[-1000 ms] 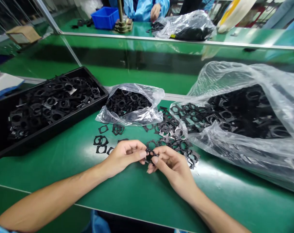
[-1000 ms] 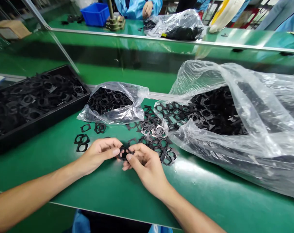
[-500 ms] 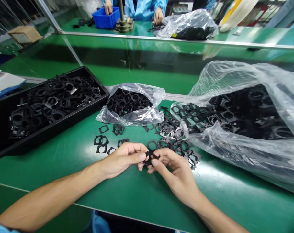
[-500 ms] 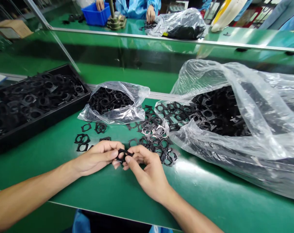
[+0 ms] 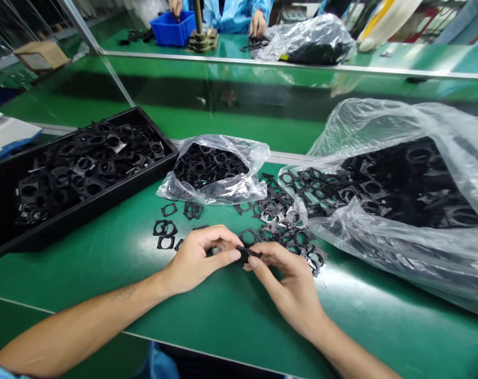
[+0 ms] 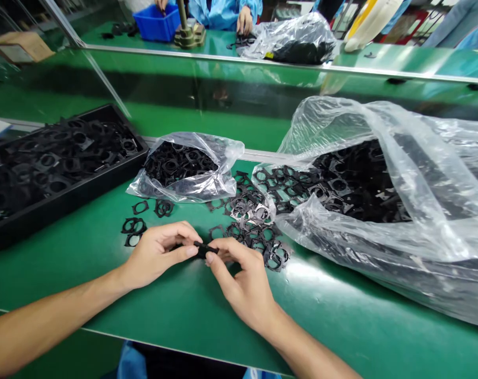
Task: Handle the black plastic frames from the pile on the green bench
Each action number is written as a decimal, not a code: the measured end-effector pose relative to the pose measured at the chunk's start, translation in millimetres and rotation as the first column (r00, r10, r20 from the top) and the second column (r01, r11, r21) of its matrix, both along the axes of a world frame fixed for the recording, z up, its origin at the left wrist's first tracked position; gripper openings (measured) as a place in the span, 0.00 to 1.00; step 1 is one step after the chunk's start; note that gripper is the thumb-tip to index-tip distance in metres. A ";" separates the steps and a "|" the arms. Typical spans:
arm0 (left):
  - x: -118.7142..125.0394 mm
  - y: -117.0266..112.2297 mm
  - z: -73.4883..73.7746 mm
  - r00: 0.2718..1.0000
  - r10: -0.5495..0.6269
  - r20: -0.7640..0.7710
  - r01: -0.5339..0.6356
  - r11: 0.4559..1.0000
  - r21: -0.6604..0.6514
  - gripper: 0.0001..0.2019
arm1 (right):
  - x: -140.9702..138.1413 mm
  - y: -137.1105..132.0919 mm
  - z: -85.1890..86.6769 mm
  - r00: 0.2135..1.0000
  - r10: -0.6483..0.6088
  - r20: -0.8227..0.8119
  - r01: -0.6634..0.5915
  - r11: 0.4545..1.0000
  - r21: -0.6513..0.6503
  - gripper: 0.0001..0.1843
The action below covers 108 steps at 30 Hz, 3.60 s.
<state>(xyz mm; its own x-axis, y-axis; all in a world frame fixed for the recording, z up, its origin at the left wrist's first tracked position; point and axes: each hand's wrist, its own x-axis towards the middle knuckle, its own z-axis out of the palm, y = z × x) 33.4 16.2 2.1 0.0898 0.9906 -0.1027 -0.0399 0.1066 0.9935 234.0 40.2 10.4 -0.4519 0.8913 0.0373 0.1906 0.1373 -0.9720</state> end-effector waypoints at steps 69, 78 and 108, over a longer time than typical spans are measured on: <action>-4.0 -3.5 11.7 0.959 -0.023 -0.283 0.146 0.894 0.423 0.03 | 7.3 -3.1 -1.9 0.992 -0.102 0.078 0.050 0.868 0.493 0.15; -7.7 -0.3 10.9 0.958 -0.089 -0.274 0.203 0.884 0.422 0.03 | 9.9 -3.7 -0.3 0.987 -0.117 0.114 0.012 0.748 0.663 0.15; -7.4 -2.0 8.5 0.961 -0.056 -0.272 0.193 0.840 0.507 0.04 | 11.2 0.1 -0.9 0.985 -0.096 0.140 -0.036 0.687 0.725 0.09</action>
